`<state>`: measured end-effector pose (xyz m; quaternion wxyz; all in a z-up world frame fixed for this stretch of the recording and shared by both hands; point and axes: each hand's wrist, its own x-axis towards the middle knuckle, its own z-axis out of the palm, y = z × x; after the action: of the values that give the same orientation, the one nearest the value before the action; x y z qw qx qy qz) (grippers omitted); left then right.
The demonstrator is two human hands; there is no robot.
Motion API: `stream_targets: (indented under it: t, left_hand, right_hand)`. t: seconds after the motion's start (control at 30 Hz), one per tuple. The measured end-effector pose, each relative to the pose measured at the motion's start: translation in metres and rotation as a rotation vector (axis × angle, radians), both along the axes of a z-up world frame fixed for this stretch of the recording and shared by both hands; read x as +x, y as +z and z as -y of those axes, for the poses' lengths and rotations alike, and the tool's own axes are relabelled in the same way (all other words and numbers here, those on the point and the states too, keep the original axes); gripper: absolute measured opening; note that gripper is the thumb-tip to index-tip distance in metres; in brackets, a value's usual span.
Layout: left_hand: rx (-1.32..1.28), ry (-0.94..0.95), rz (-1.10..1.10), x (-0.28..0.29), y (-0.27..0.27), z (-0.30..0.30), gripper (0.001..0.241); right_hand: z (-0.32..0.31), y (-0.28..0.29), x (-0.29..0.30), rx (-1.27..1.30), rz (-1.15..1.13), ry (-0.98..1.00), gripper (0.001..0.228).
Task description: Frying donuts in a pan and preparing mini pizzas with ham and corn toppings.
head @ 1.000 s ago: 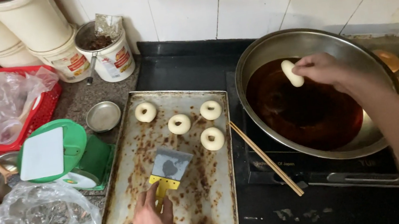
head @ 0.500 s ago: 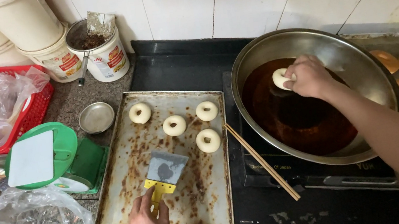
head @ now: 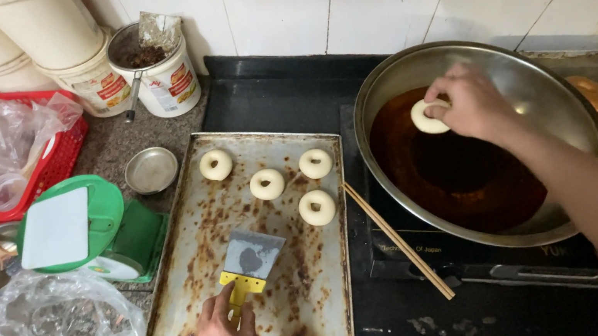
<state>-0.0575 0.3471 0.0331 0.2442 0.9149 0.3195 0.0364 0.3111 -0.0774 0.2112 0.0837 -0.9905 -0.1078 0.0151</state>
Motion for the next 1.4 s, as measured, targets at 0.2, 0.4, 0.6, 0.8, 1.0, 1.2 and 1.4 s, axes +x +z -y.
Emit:
stream_targets:
  t: [0.2, 0.4, 0.6, 0.8, 1.0, 1.2, 1.4]
  left_hand:
    - [0.114, -0.152, 0.214, -0.012, -0.018, -0.005, 0.054]
    - [0.131, -0.27, 0.229, -0.006, -0.002, 0.012, 0.055]
    - [0.215, -0.313, 0.243, 0.001, -0.021, 0.025, 0.046]
    - [0.277, -0.394, 0.188, 0.016, -0.035, 0.025, 0.05]
    - [0.269, -0.417, 0.186, 0.03, -0.044, 0.02, 0.042]
    - [0.314, -0.443, 0.026, 0.044, -0.071, 0.009, 0.042]
    - [0.294, -0.445, -0.03, 0.044, -0.054, 0.008, 0.04]
  right_hand:
    - [-0.078, 0.109, -0.098, 0.123, 0.185, 0.204, 0.03]
    - [-0.158, 0.11, -0.193, 0.323, 0.158, 0.463, 0.018]
    - [-0.224, -0.027, -0.217, 0.301, -0.211, 0.264, 0.026]
    - [-0.23, -0.193, -0.181, 0.358, -0.215, 0.016, 0.04]
    - [-0.233, -0.237, -0.155, 0.199, -0.202, -0.117, 0.048]
    - [-0.222, -0.278, -0.138, 0.115, -0.27, -0.098, 0.053]
    - [-0.231, -0.28, -0.137, 0.031, -0.14, -0.055, 0.043]
